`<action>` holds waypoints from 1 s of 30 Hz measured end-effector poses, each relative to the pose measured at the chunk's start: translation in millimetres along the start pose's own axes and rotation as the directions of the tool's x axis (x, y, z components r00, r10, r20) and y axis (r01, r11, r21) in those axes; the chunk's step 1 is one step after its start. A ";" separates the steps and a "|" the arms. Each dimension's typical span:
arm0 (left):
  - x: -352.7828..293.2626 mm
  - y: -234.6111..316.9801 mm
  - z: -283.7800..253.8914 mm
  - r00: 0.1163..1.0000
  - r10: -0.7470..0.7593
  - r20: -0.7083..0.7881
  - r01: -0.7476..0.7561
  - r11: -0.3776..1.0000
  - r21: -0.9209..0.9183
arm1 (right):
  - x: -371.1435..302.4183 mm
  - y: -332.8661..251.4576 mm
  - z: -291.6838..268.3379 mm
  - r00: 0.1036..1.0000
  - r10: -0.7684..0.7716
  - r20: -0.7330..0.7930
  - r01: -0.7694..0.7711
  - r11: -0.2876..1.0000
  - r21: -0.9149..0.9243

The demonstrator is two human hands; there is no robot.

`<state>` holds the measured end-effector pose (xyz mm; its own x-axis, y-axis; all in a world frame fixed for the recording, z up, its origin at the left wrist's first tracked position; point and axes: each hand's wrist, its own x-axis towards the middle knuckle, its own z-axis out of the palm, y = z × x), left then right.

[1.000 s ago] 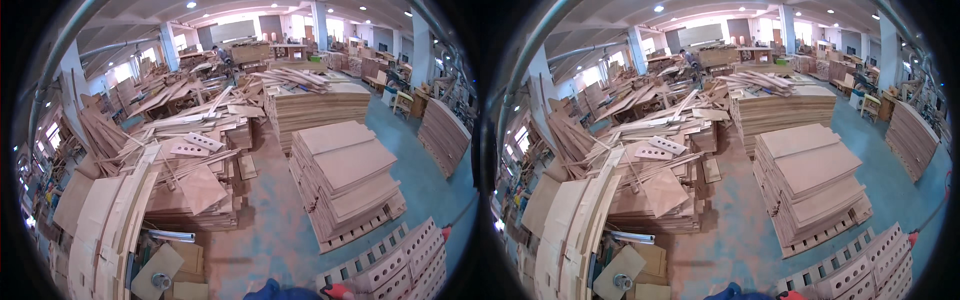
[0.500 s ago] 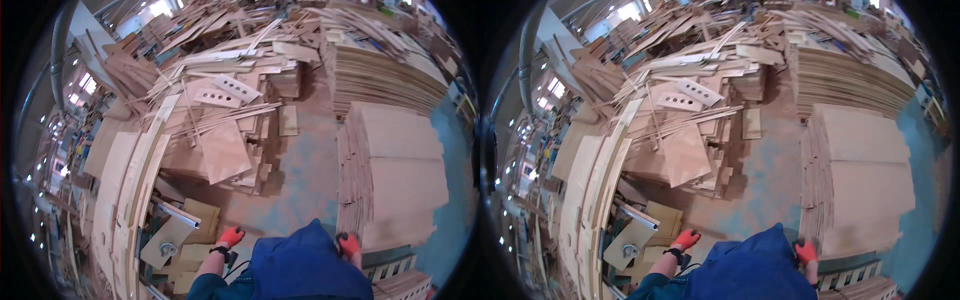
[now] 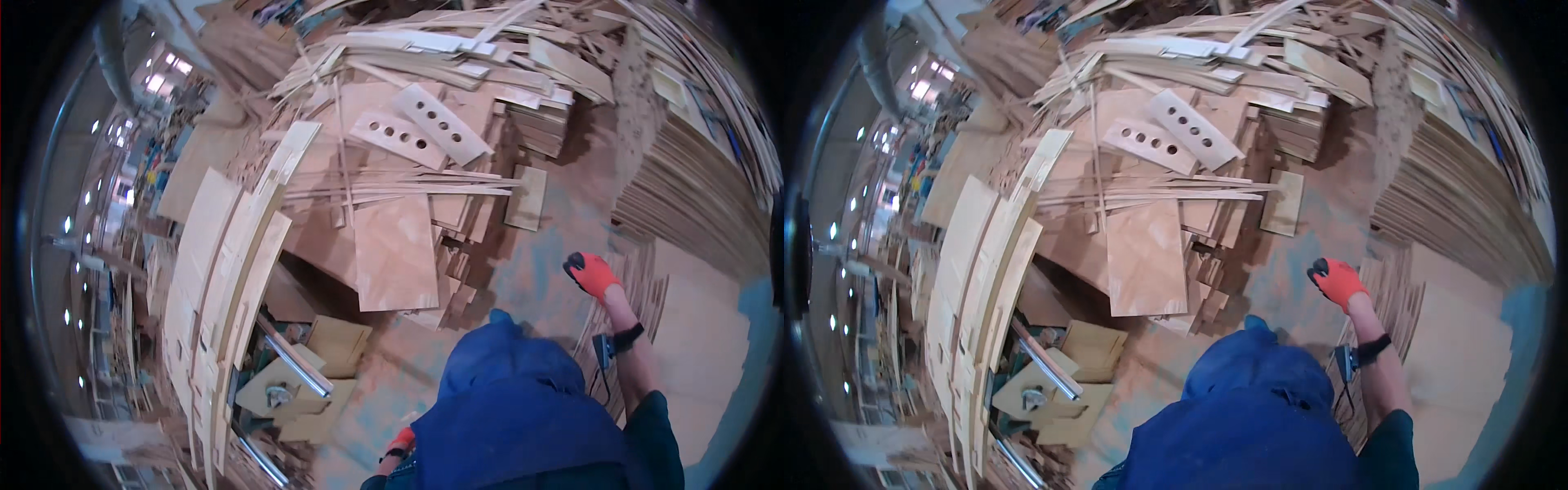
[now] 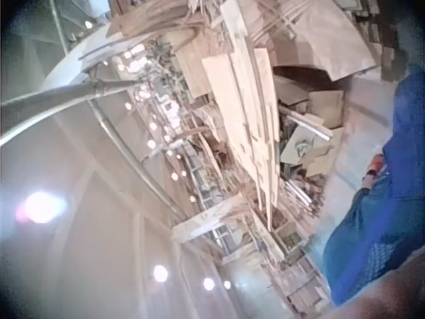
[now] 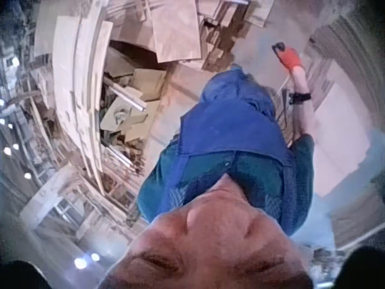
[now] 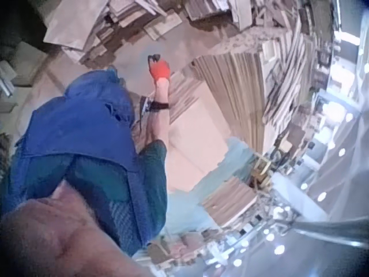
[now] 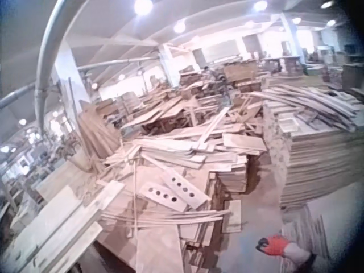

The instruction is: The person picks up stacks of light-colored wooden planks from a workbench and carries them to a pallet on the floor. They carefully arrange the planks into a neat, interlocking stack. The person repeats this process, moving additional stacks of wood from the bench to the pallet.

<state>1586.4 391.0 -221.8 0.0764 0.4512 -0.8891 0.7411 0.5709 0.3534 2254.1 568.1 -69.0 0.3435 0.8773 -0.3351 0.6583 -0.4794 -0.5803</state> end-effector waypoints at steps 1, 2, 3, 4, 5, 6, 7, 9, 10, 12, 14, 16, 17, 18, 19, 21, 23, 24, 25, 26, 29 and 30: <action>22.3 19.3 2.9 1.000 0.024 -0.019 -0.025 0.998 -0.065 | 38.4 -2.5 5.4 0.998 -0.034 0.047 0.037 0.997 -0.075; 37.8 42.7 1.2 0.997 0.045 -0.069 -0.053 0.992 -0.116 | 85.7 -19.3 4.3 0.991 -0.103 0.085 0.113 0.985 -0.130; 38.8 92.2 -10.0 0.991 -0.028 -0.134 0.019 0.997 -0.072 | 118.2 -28.9 8.4 0.984 -0.178 0.005 0.177 0.974 -0.143; 18.0 151.5 -23.0 0.970 0.046 -0.237 -0.063 0.996 -0.064 | 146.7 -28.5 18.1 0.963 -0.258 -0.084 0.245 0.960 -0.136; -4.9 197.6 -33.7 0.937 0.109 -0.333 -0.130 0.991 -0.040 | 181.8 -39.3 20.2 0.966 -0.257 0.026 0.258 0.962 -0.093; -13.6 222.3 -39.4 0.905 0.144 -0.401 -0.175 0.984 -0.043 | 220.6 -39.9 31.5 0.958 -0.271 0.089 0.284 0.932 -0.224; -17.5 243.1 -36.3 0.873 0.174 -0.456 -0.218 0.975 -0.047 | 252.0 -44.7 45.1 0.950 -0.309 0.053 0.313 0.923 -0.225; -32.0 282.0 -26.7 0.830 0.096 -0.550 -0.221 0.961 -0.166 | 316.7 -43.2 65.2 0.950 -0.299 0.086 0.311 0.906 -0.285; -39.6 299.8 -18.0 0.796 0.034 -0.605 -0.206 0.954 -0.218 | 354.2 -38.7 79.6 0.954 -0.255 0.155 0.294 0.892 -0.344; 2.0 212.0 62.7 0.732 -0.036 -0.680 -0.083 0.987 -0.141 | 405.4 -50.4 95.8 0.944 -0.201 0.262 0.301 0.848 -0.436; -34.9 235.1 119.0 0.769 0.245 -0.590 0.101 0.866 0.491 | 447.4 -48.3 108.4 0.962 -0.138 0.236 0.244 0.822 -0.514; -56.4 282.6 139.6 0.821 0.101 -0.561 0.124 0.929 0.349 | 483.2 -56.0 126.4 0.943 -0.123 0.310 0.282 0.792 -0.542; -62.3 312.1 144.0 0.831 -0.162 -0.533 0.182 0.983 -0.015 | 486.6 -57.4 136.8 0.930 -0.099 0.355 0.296 0.776 -0.557; -60.3 339.6 142.7 0.811 -0.326 -0.486 0.248 0.944 -0.218 | 494.8 -59.6 145.0 0.912 -0.091 0.399 0.312 0.786 -0.535; -56.3 361.8 133.7 0.795 -0.394 -0.461 0.285 0.914 -0.290 | 505.7 -50.3 155.8 0.915 -0.105 0.390 0.317 0.787 -0.530; -21.7 389.2 91.5 0.804 -0.387 -0.452 0.281 0.917 -0.285 | 532.3 -29.8 168.2 0.932 -0.137 0.335 0.306 0.790 -0.530; -10.2 416.8 73.8 0.788 -0.412 -0.457 0.298 0.906 -0.302 | 534.3 -35.6 176.1 0.893 -0.093 0.440 0.335 0.791 -0.512; -10.8 426.0 76.3 0.778 -0.438 -0.450 0.315 0.892 -0.324 | 532.6 -44.2 179.7 0.873 -0.082 0.480 0.350 0.791 -0.502; -9.1 434.7 73.6 0.773 -0.453 -0.444 0.324 0.884 -0.337 | 531.3 -46.8 182.2 0.851 -0.066 0.520 0.363 0.791 -0.494; -6.6 443.3 69.1 0.771 -0.456 -0.444 0.323 0.882 -0.344 | 533.6 -37.2 190.4 0.843 -0.114 0.526 0.412 0.764 -0.496; 5.1 464.3 50.9 0.771 -0.445 -0.455 0.312 0.888 -0.338 | 538.0 -8.4 224.5 0.814 -0.255 0.522 0.536 0.675 -0.507; 8.4 469.6 46.4 0.773 -0.438 -0.459 0.306 0.891 -0.335 | 538.7 -0.6 232.4 0.810 -0.299 0.505 0.560 0.649 -0.515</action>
<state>1965.9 631.0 -76.8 -0.5721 0.4136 -0.7083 0.4599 0.8768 0.1405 2283.1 1036.0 -421.6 -0.2567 0.8431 -0.4725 0.9644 0.1913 -0.1825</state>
